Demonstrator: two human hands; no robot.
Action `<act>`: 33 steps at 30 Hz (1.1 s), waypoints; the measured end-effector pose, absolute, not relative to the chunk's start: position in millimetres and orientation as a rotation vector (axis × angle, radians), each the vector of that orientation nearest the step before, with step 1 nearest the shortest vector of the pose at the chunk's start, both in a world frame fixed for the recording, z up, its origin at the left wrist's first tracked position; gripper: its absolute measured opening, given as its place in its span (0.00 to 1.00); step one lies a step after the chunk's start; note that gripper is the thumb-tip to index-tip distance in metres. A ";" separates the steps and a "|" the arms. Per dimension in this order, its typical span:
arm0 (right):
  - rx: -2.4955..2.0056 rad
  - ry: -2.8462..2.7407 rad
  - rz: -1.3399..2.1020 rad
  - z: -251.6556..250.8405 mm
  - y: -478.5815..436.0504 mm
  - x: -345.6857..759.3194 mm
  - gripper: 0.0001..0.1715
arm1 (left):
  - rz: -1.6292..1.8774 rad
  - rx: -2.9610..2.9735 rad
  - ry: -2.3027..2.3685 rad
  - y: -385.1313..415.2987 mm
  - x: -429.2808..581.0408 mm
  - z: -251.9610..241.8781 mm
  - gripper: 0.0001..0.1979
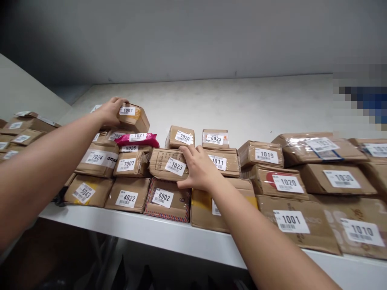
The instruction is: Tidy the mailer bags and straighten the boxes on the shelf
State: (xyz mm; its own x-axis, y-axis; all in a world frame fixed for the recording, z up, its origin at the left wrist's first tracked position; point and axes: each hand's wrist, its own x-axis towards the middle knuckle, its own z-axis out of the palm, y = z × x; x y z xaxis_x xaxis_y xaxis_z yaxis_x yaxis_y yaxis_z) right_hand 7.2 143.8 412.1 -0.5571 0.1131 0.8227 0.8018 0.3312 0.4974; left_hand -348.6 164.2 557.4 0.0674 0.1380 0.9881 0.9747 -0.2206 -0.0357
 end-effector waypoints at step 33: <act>-0.641 -1.869 -1.112 408.9 155.9 9.7 0.43 | -1.063 -1.767 -1.636 154.2 -148.6 325.4 0.50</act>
